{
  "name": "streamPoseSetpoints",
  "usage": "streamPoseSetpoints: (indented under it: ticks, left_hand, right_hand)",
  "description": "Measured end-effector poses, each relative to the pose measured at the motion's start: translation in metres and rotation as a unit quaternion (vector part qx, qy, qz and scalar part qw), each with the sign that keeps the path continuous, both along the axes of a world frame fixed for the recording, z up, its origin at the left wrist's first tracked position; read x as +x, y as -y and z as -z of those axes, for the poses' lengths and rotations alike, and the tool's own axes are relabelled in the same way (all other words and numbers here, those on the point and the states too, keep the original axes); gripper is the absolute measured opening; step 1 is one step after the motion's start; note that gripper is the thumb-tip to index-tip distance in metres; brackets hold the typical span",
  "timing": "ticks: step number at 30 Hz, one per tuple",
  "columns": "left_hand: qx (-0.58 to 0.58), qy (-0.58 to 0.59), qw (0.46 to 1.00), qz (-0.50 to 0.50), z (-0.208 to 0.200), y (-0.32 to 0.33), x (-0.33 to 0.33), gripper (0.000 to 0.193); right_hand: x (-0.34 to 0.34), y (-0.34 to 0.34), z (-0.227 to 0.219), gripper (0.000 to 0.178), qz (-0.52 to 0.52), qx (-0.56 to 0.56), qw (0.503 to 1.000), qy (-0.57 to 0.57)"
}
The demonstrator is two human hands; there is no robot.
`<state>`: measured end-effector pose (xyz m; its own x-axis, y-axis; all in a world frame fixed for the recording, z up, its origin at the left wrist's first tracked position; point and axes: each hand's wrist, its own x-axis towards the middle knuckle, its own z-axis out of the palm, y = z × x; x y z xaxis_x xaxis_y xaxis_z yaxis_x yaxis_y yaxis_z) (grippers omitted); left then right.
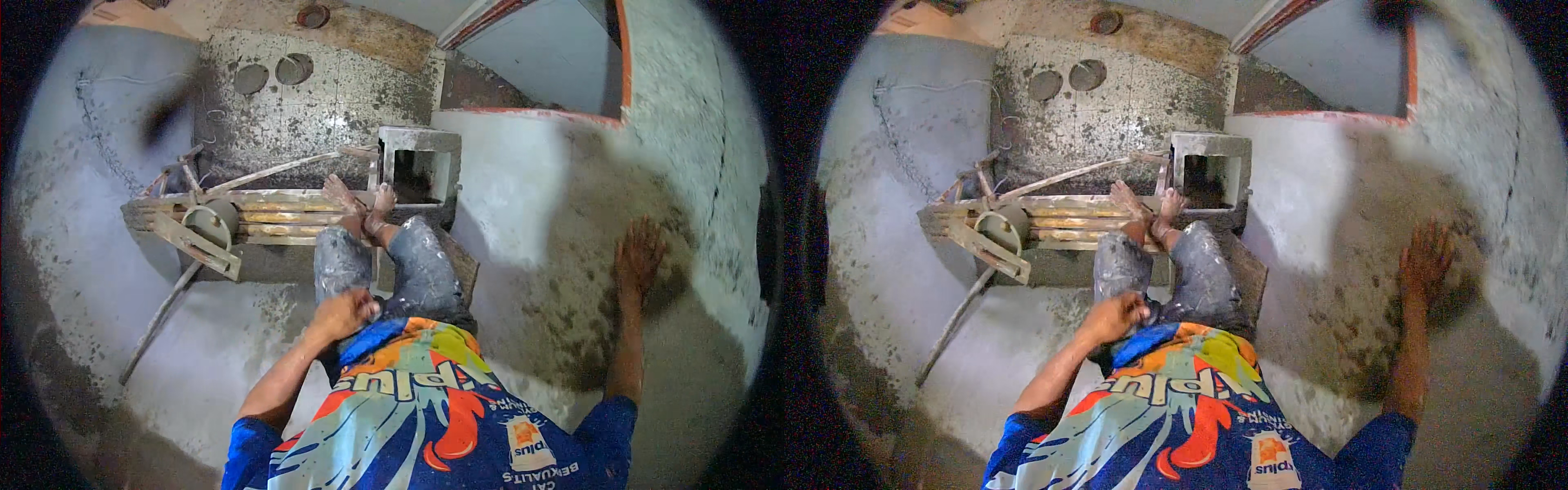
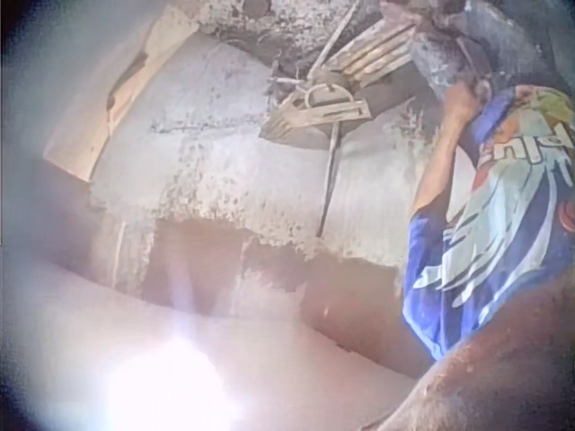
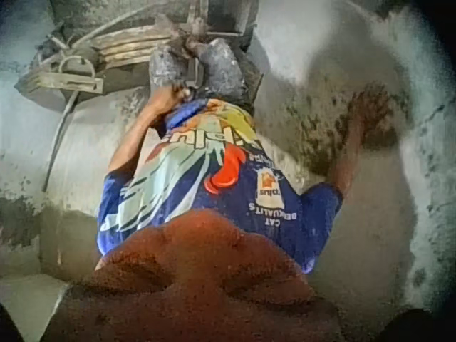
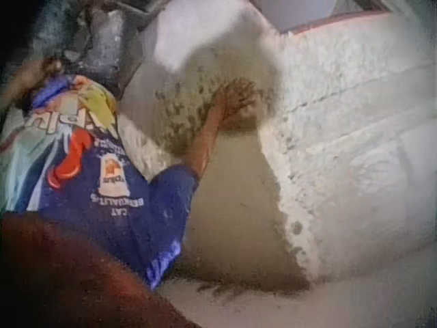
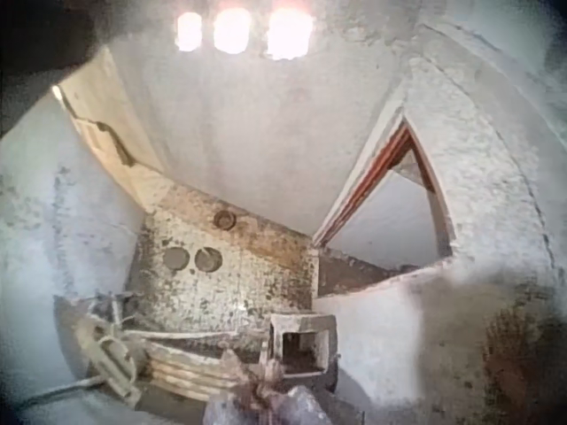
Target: The person applies wet plaster to a wall using a trowel and a hawk, repeatedly scooping the mixture from the hawk and smoothing it onto the concrete surface.
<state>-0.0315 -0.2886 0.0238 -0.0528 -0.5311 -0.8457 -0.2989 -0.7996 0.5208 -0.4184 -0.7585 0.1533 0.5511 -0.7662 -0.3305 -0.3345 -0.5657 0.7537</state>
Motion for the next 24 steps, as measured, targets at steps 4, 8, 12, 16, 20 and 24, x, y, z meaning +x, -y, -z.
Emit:
streamPoseSetpoints:
  ticks: [4,8,12,16,20,24]
  left_hand:
    - [-0.023,0.201,0.975,-0.088,0.094,0.046,0.055,0.028]
    - [-0.086,0.267,0.930,-0.236,0.161,0.057,0.137,0.027]
    - [-0.089,0.360,0.904,-0.214,0.186,0.007,0.235,0.032]
    - [-0.110,0.463,0.832,-0.283,0.205,-0.100,0.308,0.036]
    - [0.042,0.524,0.797,-0.298,0.204,-0.199,0.306,0.046]
    - [0.154,0.484,0.771,-0.384,0.278,-0.288,0.215,0.048]
  right_hand:
    - [-0.039,-0.003,0.014,0.056,0.014,-0.029,0.999,-0.017]
    - [-0.003,-0.012,0.012,0.055,-0.064,-0.034,0.995,0.072]
    - [0.026,-0.017,0.008,0.056,-0.111,-0.029,0.991,0.066]
    - [0.028,-0.017,0.013,0.057,-0.067,-0.038,0.996,0.042]
    - [0.041,-0.025,0.016,0.059,-0.001,-0.017,1.000,0.024]
    - [0.051,-0.039,0.013,0.062,0.065,-0.021,0.998,-0.012]
